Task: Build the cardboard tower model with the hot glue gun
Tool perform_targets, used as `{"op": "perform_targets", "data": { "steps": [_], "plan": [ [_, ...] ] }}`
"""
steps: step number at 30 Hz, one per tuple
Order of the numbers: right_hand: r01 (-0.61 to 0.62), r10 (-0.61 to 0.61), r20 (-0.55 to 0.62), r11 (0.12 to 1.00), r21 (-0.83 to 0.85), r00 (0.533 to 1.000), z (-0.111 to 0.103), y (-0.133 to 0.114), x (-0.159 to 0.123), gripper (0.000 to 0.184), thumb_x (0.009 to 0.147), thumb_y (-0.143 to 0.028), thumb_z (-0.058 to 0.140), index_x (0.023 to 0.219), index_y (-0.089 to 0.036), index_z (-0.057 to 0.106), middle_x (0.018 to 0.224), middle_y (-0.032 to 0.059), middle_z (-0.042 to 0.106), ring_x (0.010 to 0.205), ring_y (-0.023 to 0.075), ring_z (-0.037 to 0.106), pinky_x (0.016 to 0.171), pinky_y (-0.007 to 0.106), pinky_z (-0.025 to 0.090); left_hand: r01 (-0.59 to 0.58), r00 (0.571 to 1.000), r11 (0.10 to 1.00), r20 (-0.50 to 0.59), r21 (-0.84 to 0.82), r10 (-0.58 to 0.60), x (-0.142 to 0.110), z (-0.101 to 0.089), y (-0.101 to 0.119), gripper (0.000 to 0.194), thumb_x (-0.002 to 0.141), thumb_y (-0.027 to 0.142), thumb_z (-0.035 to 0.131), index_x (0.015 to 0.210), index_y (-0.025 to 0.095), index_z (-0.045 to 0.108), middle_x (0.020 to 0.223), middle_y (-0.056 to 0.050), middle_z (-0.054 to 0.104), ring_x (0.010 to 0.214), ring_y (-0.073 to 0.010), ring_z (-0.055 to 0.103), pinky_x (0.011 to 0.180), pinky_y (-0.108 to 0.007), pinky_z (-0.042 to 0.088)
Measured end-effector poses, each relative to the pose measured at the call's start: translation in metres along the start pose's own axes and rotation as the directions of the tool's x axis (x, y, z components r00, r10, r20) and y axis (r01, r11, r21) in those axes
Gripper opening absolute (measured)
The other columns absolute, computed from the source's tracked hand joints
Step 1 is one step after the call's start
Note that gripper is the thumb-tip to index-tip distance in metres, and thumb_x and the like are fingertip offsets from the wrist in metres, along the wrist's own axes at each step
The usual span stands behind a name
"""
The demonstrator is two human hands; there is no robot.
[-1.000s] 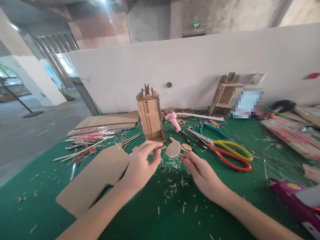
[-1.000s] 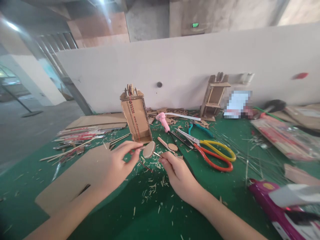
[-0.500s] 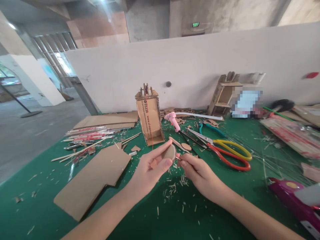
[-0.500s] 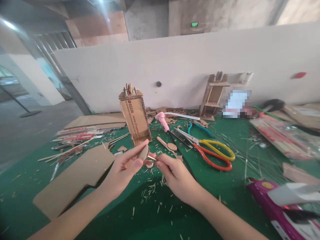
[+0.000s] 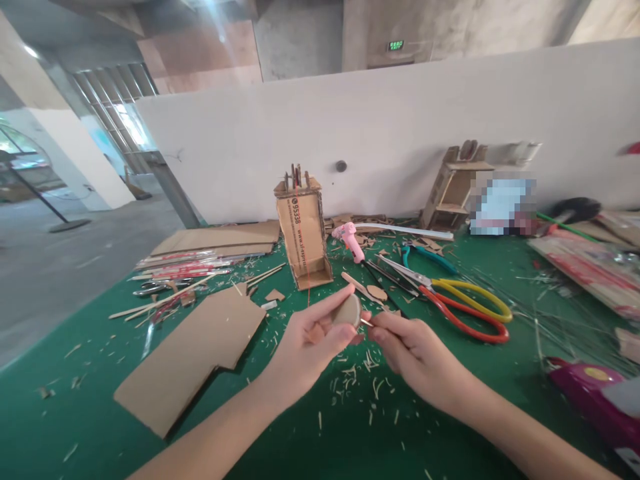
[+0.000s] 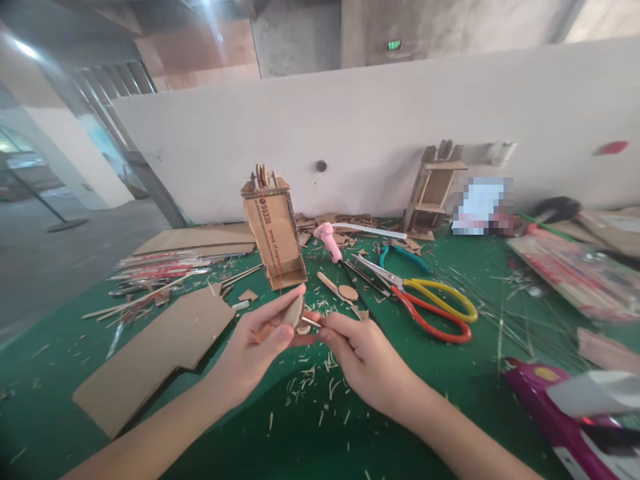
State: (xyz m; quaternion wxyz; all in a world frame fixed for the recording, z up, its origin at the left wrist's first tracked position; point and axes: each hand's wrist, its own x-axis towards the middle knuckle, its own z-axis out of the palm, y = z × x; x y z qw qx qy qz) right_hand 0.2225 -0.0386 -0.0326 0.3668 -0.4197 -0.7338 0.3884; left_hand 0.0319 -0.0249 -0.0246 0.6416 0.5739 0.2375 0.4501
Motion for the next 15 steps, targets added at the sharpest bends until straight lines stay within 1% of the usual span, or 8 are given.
{"op": "perform_targets", "data": {
  "steps": [2, 3, 5, 7, 9, 11, 13, 15],
  "plan": [
    [0.112, -0.146, -0.092, 0.946, -0.305, 0.985, 0.002, 0.001, -0.002, 0.026, 0.096, -0.029, 0.035, 0.074, -0.021, 0.045, 0.059, -0.004, 0.038, 0.05, 0.0103, 0.03, 0.047, 0.024, 0.026, 0.005, 0.999, 0.999, -0.033, -0.036, -0.006, -0.001, 0.003, -0.004, 0.047, 0.087, 0.032, 0.063, 0.132, 0.031, 0.053, 0.124, -0.005, 0.065, 0.114, -0.0253, 0.061, 0.093, -0.043, 0.056],
    [0.141, -0.196, -0.105, 0.91, -0.391, 0.975, 0.003, 0.002, -0.003, 0.024, 0.095, -0.025, 0.034, 0.075, -0.021, 0.046, 0.061, -0.0028, 0.041, 0.05, 0.0107, 0.031, 0.048, 0.025, 0.027, 0.006, 0.999, 0.998, -0.046, -0.055, -0.009, -0.001, 0.005, -0.005, 0.047, 0.087, 0.033, 0.062, 0.133, 0.03, 0.053, 0.123, -0.005, 0.065, 0.115, -0.0257, 0.06, 0.093, -0.043, 0.056],
    [0.153, -0.228, -0.106, 0.87, -0.468, 0.968, 0.003, 0.002, -0.004, 0.022, 0.093, -0.021, 0.033, 0.076, -0.022, 0.046, 0.063, -0.0013, 0.045, 0.051, 0.0112, 0.032, 0.049, 0.025, 0.028, 0.011, 0.998, 0.997, -0.062, -0.082, -0.016, -0.002, 0.006, -0.007, 0.048, 0.087, 0.034, 0.062, 0.134, 0.029, 0.051, 0.123, -0.006, 0.066, 0.115, -0.0262, 0.06, 0.093, -0.044, 0.056],
    [0.112, -0.175, -0.106, 0.894, -0.433, 0.979, 0.003, 0.0, -0.005, 0.022, 0.094, -0.023, 0.035, 0.074, -0.022, 0.045, 0.06, -0.0025, 0.042, 0.049, 0.0109, 0.032, 0.048, 0.025, 0.027, 0.024, 0.997, 0.995, -0.066, -0.096, -0.03, -0.002, 0.006, -0.008, 0.049, 0.088, 0.034, 0.062, 0.135, 0.028, 0.05, 0.123, -0.007, 0.065, 0.114, -0.0256, 0.061, 0.095, -0.045, 0.055],
    [0.016, -0.036, -0.076, 0.969, -0.246, 0.996, 0.002, -0.004, -0.004, 0.027, 0.095, -0.031, 0.037, 0.071, -0.022, 0.043, 0.056, -0.0048, 0.036, 0.047, 0.0099, 0.03, 0.046, 0.024, 0.025, 0.029, 0.998, 0.994, -0.052, -0.104, -0.035, -0.002, 0.003, -0.009, 0.048, 0.088, 0.034, 0.061, 0.134, 0.028, 0.051, 0.123, -0.007, 0.066, 0.111, -0.0242, 0.062, 0.095, -0.045, 0.054],
    [-0.162, 0.156, 0.059, 0.981, 0.108, 0.986, 0.001, -0.008, -0.003, 0.032, 0.095, -0.044, 0.04, 0.072, -0.022, 0.044, 0.051, -0.0083, 0.028, 0.042, 0.0079, 0.024, 0.041, 0.022, 0.023, 0.028, 0.999, 0.995, -0.013, -0.1, -0.03, -0.002, 0.0, -0.01, 0.048, 0.087, 0.034, 0.063, 0.133, 0.028, 0.053, 0.121, -0.006, 0.066, 0.107, -0.0224, 0.063, 0.096, -0.045, 0.052],
    [-0.376, 0.287, 0.255, 0.815, 0.441, 0.923, -0.001, -0.013, -0.002, 0.036, 0.091, -0.053, 0.046, 0.073, -0.022, 0.045, 0.047, -0.0117, 0.019, 0.038, 0.0055, 0.014, 0.035, 0.019, 0.016, 0.035, 0.999, 0.997, 0.024, -0.068, -0.033, -0.001, -0.002, -0.011, 0.049, 0.084, 0.034, 0.066, 0.132, 0.029, 0.054, 0.12, -0.006, 0.067, 0.102, -0.0202, 0.064, 0.097, -0.044, 0.051],
    [-0.49, 0.321, 0.372, 0.621, 0.612, 0.871, -0.002, -0.015, -0.002, 0.038, 0.086, -0.055, 0.055, 0.072, -0.021, 0.046, 0.046, -0.0134, 0.014, 0.038, 0.0038, 0.006, 0.033, 0.016, 0.009, 0.051, 0.999, 0.999, 0.02, -0.015, -0.051, -0.001, -0.002, -0.012, 0.049, 0.083, 0.035, 0.067, 0.13, 0.029, 0.056, 0.117, -0.005, 0.068, 0.098, -0.0185, 0.065, 0.097, -0.043, 0.05]
  ]
}}
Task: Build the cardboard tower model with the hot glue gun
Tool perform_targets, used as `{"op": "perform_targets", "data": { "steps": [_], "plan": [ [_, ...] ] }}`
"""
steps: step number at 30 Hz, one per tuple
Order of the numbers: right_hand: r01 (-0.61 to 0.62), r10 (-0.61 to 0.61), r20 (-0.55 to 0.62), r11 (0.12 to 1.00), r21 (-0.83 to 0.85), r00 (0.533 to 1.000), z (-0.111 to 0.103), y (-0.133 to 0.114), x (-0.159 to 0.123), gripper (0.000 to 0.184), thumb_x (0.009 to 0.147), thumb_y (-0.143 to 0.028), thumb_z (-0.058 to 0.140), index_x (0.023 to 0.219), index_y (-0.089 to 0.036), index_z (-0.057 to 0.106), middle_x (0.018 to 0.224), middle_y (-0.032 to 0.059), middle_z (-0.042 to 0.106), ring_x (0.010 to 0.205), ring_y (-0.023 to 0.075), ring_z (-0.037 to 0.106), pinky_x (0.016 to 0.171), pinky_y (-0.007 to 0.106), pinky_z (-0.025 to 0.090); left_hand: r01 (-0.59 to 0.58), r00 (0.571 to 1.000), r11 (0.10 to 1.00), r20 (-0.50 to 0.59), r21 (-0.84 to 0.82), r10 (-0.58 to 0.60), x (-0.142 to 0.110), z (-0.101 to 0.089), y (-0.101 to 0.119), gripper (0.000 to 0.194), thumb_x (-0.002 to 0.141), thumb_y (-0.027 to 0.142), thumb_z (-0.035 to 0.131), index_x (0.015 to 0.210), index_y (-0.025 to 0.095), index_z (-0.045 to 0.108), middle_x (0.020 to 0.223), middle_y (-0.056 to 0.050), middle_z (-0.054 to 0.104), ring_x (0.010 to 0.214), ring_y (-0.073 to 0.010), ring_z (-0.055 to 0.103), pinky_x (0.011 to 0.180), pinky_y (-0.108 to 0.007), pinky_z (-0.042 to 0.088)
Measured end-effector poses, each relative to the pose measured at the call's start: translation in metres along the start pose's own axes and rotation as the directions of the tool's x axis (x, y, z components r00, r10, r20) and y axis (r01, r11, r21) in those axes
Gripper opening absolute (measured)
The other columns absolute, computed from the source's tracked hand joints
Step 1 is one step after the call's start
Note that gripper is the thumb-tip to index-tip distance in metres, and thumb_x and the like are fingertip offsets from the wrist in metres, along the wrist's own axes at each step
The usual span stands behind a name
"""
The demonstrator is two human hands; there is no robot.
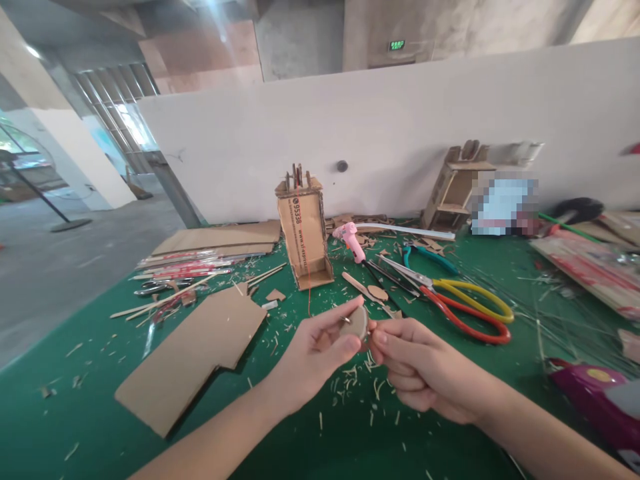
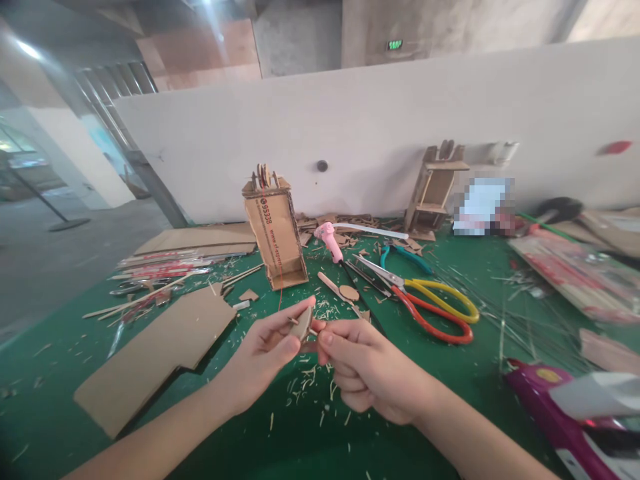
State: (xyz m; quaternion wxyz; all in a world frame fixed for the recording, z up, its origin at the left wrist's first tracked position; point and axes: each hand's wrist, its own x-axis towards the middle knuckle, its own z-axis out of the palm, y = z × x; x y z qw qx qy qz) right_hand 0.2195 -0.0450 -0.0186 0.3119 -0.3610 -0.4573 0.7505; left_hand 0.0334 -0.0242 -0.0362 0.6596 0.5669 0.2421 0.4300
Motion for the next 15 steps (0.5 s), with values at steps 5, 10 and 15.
{"op": "perform_targets", "data": {
  "steps": [5, 10, 15],
  "plan": [
    [0.035, -0.037, 0.028, 0.998, 0.044, 0.999, -0.003, 0.001, 0.002, 0.036, 0.086, -0.052, 0.058, 0.073, -0.019, 0.049, 0.047, -0.0133, 0.016, 0.04, 0.0032, 0.007, 0.035, 0.016, 0.01, -0.026, 1.0, 0.992, -0.007, 0.127, 0.027, 0.003, 0.0, 0.004, 0.056, 0.082, 0.044, 0.065, 0.134, 0.026, 0.052, 0.122, -0.008, 0.065, 0.108, -0.0222, 0.061, 0.097, -0.041, 0.049],
    [0.166, -0.319, -0.18, 0.806, -0.569, 0.93, -0.022, 0.0, 0.01, 0.037, 0.092, -0.053, 0.042, 0.073, -0.021, 0.047, 0.05, -0.0094, 0.025, 0.043, 0.0075, 0.022, 0.041, 0.021, 0.021, -0.025, 0.985, 0.831, -0.127, 0.556, 0.115, 0.012, -0.023, 0.006, 0.05, 0.095, 0.05, 0.039, 0.138, 0.026, 0.045, 0.12, -0.01, 0.061, 0.108, -0.023, 0.058, 0.09, -0.039, 0.05],
    [0.005, -0.474, -0.152, 0.314, -0.949, 0.867, -0.038, 0.001, 0.014, 0.032, 0.095, -0.038, 0.04, 0.071, -0.021, 0.053, 0.057, -0.0026, 0.047, 0.051, 0.012, 0.039, 0.051, 0.027, 0.026, -0.039, 0.989, 0.259, 0.0, 0.965, 0.148, 0.018, -0.037, -0.003, 0.035, 0.09, 0.041, 0.051, 0.114, 0.019, 0.064, 0.104, -0.009, 0.059, 0.1, -0.0266, 0.054, 0.087, -0.045, 0.047]
  ]
}}
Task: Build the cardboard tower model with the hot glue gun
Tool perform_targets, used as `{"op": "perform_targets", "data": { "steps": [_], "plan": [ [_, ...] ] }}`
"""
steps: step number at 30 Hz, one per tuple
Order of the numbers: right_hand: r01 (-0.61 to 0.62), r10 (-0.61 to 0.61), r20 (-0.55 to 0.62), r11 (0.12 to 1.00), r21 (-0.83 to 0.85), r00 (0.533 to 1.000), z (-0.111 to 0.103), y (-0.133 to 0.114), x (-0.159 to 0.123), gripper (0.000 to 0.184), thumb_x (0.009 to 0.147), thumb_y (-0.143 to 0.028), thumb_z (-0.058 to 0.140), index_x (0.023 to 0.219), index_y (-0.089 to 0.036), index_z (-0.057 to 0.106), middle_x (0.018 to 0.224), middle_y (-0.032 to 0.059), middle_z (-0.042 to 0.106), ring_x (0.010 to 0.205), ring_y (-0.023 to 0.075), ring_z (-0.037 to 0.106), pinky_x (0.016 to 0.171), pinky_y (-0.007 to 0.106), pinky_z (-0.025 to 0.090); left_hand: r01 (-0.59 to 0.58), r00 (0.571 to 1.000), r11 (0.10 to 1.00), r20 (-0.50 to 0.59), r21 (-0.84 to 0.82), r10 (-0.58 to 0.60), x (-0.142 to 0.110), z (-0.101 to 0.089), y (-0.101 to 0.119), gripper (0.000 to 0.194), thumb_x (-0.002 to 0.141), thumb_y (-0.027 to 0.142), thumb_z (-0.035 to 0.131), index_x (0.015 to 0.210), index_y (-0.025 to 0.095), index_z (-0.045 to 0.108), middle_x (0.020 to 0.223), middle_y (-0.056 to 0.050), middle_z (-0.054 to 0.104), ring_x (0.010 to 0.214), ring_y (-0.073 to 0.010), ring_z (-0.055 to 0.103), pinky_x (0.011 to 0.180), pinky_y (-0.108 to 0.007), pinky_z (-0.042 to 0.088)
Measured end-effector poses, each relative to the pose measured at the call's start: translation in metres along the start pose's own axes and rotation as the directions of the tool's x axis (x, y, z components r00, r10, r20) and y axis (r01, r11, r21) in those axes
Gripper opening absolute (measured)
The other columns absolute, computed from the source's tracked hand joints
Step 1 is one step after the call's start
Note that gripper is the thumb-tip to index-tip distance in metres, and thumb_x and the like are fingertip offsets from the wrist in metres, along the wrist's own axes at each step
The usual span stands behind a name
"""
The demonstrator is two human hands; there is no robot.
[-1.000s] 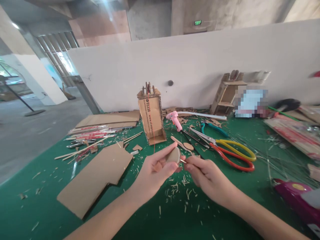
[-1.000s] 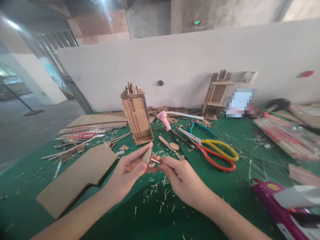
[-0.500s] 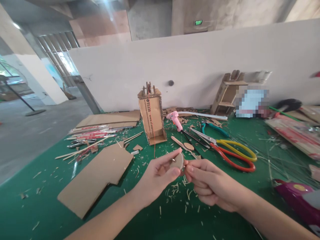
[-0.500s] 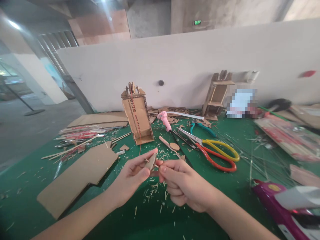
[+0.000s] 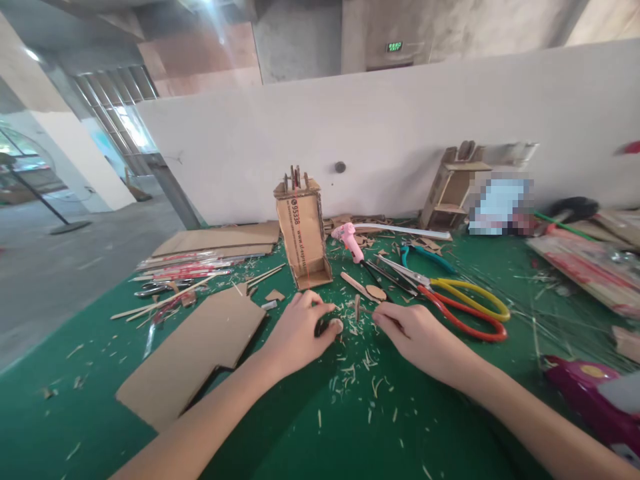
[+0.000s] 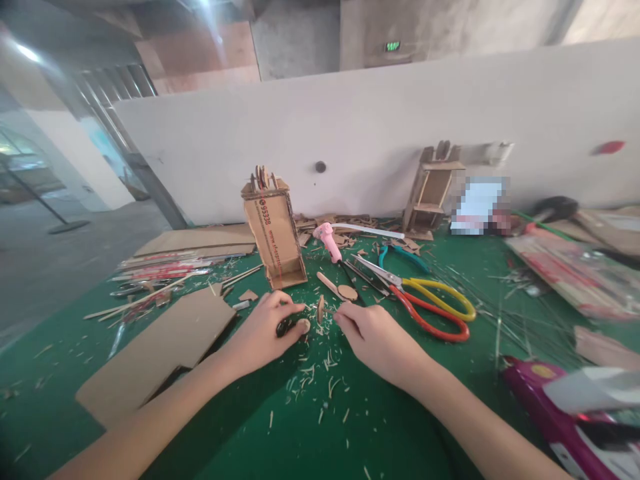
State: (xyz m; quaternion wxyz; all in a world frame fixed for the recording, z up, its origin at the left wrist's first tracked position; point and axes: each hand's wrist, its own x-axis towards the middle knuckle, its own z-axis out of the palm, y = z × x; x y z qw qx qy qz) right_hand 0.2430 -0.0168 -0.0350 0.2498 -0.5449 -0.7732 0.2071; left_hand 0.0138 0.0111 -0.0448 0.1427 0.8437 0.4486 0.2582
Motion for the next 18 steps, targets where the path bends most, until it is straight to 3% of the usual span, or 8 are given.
{"op": "perform_targets", "data": {
  "steps": [2, 5, 8, 11, 18],
  "plan": [
    [0.03, -0.026, 0.038, 0.994, -0.104, 0.999, 0.002, 0.001, 0.0, 0.032, 0.096, -0.035, 0.036, 0.075, -0.022, 0.056, 0.06, -0.0017, 0.053, 0.054, 0.0132, 0.045, 0.053, 0.027, 0.029, -0.056, 0.998, 0.995, 0.031, 0.079, 0.054, 0.0, 0.003, 0.001, 0.024, 0.09, 0.035, 0.053, 0.097, 0.018, 0.068, 0.097, -0.008, 0.06, 0.096, -0.0256, 0.054, 0.084, -0.043, 0.047],
    [0.043, -0.037, 0.05, 0.991, -0.125, 0.998, 0.003, 0.0, -0.002, 0.032, 0.097, -0.034, 0.035, 0.08, -0.022, 0.058, 0.065, -0.0009, 0.057, 0.056, 0.0137, 0.049, 0.054, 0.027, 0.031, -0.026, 1.0, 0.999, 0.007, 0.03, 0.026, 0.0, 0.004, 0.005, 0.012, 0.088, 0.027, 0.055, 0.085, 0.019, 0.063, 0.09, -0.005, 0.062, 0.091, -0.0236, 0.056, 0.078, -0.039, 0.048],
    [0.053, -0.049, 0.037, 0.99, -0.132, 0.998, 0.005, -0.003, -0.003, 0.032, 0.098, -0.034, 0.034, 0.077, -0.022, 0.055, 0.063, -0.0018, 0.055, 0.055, 0.0131, 0.048, 0.054, 0.026, 0.032, 0.103, 0.994, 0.976, -0.019, -0.193, -0.109, 0.001, 0.001, 0.007, 0.008, 0.087, 0.026, 0.057, 0.092, 0.02, 0.059, 0.084, -0.002, 0.065, 0.079, -0.0196, 0.061, 0.07, -0.035, 0.05],
    [0.087, -0.084, 0.027, 0.983, -0.162, 0.996, 0.009, -0.005, -0.004, 0.031, 0.098, -0.033, 0.033, 0.076, -0.022, 0.052, 0.062, -0.0019, 0.053, 0.056, 0.0135, 0.048, 0.055, 0.026, 0.033, 0.154, 0.982, 0.894, -0.038, -0.421, -0.187, 0.001, 0.0, 0.009, 0.012, 0.086, 0.026, 0.059, 0.097, 0.02, 0.059, 0.086, -0.003, 0.068, 0.078, -0.0173, 0.065, 0.072, -0.032, 0.053],
    [0.138, -0.143, -0.003, 0.959, -0.248, 0.99, 0.016, -0.008, -0.007, 0.029, 0.097, -0.028, 0.034, 0.08, -0.021, 0.056, 0.062, 0.0007, 0.057, 0.056, 0.0152, 0.051, 0.054, 0.026, 0.034, 0.217, 0.97, 0.748, 0.051, -0.627, -0.239, -0.001, 0.001, 0.015, 0.019, 0.083, 0.024, 0.062, 0.1, 0.018, 0.064, 0.094, -0.006, 0.073, 0.085, -0.0206, 0.07, 0.078, -0.035, 0.057]
  ]
}}
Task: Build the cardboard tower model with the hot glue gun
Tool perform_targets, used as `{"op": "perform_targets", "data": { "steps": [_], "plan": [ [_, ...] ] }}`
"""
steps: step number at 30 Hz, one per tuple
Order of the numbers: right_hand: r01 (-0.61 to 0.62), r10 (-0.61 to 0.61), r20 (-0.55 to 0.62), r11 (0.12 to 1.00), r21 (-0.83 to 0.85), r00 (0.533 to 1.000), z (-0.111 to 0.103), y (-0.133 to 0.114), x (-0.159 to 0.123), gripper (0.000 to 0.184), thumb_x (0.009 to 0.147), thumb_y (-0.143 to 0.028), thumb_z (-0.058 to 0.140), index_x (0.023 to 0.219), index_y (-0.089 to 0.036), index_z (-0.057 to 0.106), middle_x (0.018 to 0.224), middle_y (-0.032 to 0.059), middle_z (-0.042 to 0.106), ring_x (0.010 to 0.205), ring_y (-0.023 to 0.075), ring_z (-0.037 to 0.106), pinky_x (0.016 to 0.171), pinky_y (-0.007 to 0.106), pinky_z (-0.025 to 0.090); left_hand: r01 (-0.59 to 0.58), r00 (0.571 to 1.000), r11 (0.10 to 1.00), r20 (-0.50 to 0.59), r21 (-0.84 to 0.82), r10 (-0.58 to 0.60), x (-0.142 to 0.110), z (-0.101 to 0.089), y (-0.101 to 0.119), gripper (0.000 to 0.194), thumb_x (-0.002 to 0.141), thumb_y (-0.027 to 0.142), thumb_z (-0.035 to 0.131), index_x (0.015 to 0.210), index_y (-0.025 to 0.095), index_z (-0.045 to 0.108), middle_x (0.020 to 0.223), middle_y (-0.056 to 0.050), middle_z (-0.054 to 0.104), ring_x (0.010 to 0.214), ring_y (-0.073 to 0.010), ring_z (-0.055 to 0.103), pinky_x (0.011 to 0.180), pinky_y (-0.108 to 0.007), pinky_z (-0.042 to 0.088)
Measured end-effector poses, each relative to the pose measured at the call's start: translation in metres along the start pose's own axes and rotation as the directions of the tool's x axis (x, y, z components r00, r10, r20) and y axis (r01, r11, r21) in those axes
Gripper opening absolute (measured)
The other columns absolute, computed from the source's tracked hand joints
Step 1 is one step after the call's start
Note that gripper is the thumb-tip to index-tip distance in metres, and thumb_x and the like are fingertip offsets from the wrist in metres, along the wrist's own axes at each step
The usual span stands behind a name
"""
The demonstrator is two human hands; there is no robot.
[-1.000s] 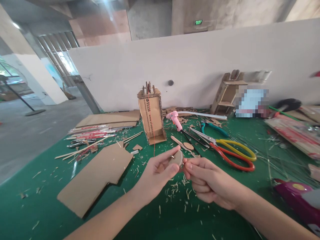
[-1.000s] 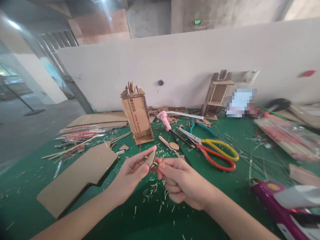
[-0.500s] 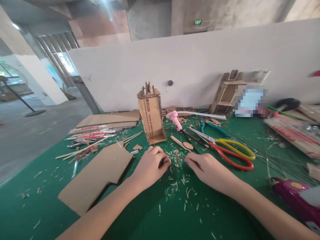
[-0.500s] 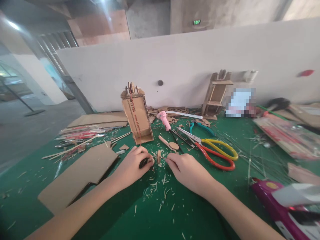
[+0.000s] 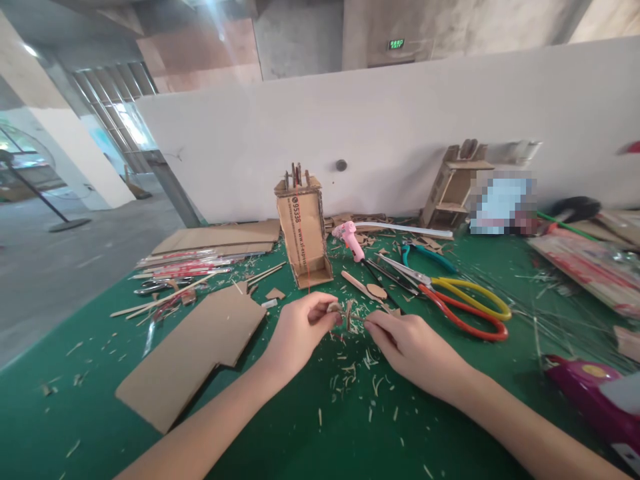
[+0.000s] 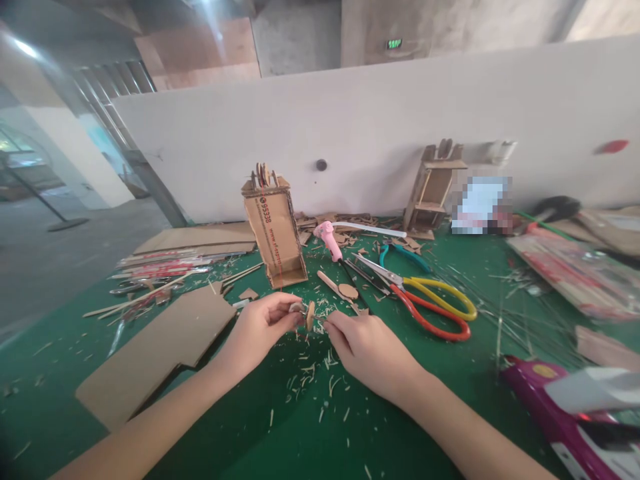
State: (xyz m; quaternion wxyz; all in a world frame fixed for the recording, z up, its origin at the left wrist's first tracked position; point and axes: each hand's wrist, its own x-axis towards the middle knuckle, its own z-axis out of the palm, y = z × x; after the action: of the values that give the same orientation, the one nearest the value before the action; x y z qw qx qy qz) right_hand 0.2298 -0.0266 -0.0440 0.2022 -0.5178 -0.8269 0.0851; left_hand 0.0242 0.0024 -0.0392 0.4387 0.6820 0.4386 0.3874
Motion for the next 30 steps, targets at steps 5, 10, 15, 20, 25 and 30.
{"op": "perform_targets", "data": {
  "steps": [5, 10, 15, 20, 25, 30],
  "plan": [
    [0.051, -0.051, -0.056, 0.999, -0.001, 0.997, 0.0, 0.002, 0.0, 0.03, 0.096, -0.026, 0.035, 0.08, -0.02, 0.06, 0.062, 0.0022, 0.06, 0.055, 0.0153, 0.055, 0.053, 0.026, 0.034, -0.012, 1.0, 0.999, 0.024, -0.051, 0.013, -0.001, 0.002, -0.002, 0.024, 0.082, 0.024, 0.062, 0.105, 0.019, 0.064, 0.095, -0.005, 0.073, 0.09, -0.021, 0.069, 0.083, -0.035, 0.055],
    [0.067, -0.069, -0.054, 0.997, -0.047, 0.996, 0.0, 0.001, 0.0, 0.029, 0.096, -0.024, 0.036, 0.081, -0.02, 0.06, 0.059, 0.0009, 0.057, 0.052, 0.0149, 0.053, 0.052, 0.025, 0.032, -0.02, 0.998, 0.999, 0.058, -0.028, 0.022, -0.004, 0.002, 0.004, 0.015, 0.085, 0.025, 0.058, 0.094, 0.018, 0.067, 0.09, -0.004, 0.071, 0.087, -0.0202, 0.069, 0.082, -0.034, 0.055],
    [0.075, -0.081, -0.064, 0.993, -0.089, 0.995, 0.001, -0.001, -0.001, 0.027, 0.095, -0.02, 0.037, 0.081, -0.02, 0.06, 0.058, -0.0002, 0.058, 0.051, 0.0138, 0.052, 0.05, 0.025, 0.029, -0.034, 0.998, 0.999, 0.046, 0.006, 0.033, -0.006, 0.003, 0.008, 0.015, 0.086, 0.023, 0.056, 0.096, 0.019, 0.067, 0.092, -0.003, 0.072, 0.086, -0.0182, 0.068, 0.078, -0.029, 0.054],
    [0.119, -0.126, -0.016, 0.97, -0.21, 0.992, 0.003, -0.002, -0.002, 0.026, 0.094, -0.017, 0.036, 0.08, -0.019, 0.059, 0.058, 0.0001, 0.059, 0.049, 0.0134, 0.052, 0.049, 0.026, 0.025, -0.125, 0.992, 0.951, 0.005, 0.281, 0.129, -0.01, 0.005, 0.008, 0.016, 0.089, 0.022, 0.052, 0.09, 0.019, 0.068, 0.082, -0.002, 0.071, 0.076, -0.018, 0.067, 0.066, -0.028, 0.051],
    [0.097, -0.105, -0.016, 0.962, -0.257, 0.994, 0.008, -0.007, -0.004, 0.027, 0.094, -0.017, 0.034, 0.082, -0.017, 0.058, 0.056, 0.0018, 0.059, 0.045, 0.014, 0.05, 0.047, 0.028, 0.019, -0.209, 0.961, 0.861, -0.067, 0.464, 0.27, -0.013, 0.009, 0.001, 0.025, 0.087, 0.013, 0.052, 0.105, 0.019, 0.067, 0.095, -0.006, 0.073, 0.083, -0.0212, 0.069, 0.072, -0.032, 0.054],
    [0.005, -0.011, -0.031, 0.983, -0.183, 0.999, 0.012, -0.017, -0.002, 0.03, 0.095, -0.02, 0.031, 0.082, -0.017, 0.058, 0.053, 0.001, 0.055, 0.043, 0.0137, 0.048, 0.046, 0.027, 0.021, -0.185, 0.956, 0.887, -0.133, 0.423, 0.263, -0.014, 0.015, -0.003, 0.033, 0.087, 0.014, 0.05, 0.115, 0.018, 0.066, 0.112, -0.01, 0.07, 0.098, -0.0259, 0.068, 0.085, -0.038, 0.055]
  ]
}}
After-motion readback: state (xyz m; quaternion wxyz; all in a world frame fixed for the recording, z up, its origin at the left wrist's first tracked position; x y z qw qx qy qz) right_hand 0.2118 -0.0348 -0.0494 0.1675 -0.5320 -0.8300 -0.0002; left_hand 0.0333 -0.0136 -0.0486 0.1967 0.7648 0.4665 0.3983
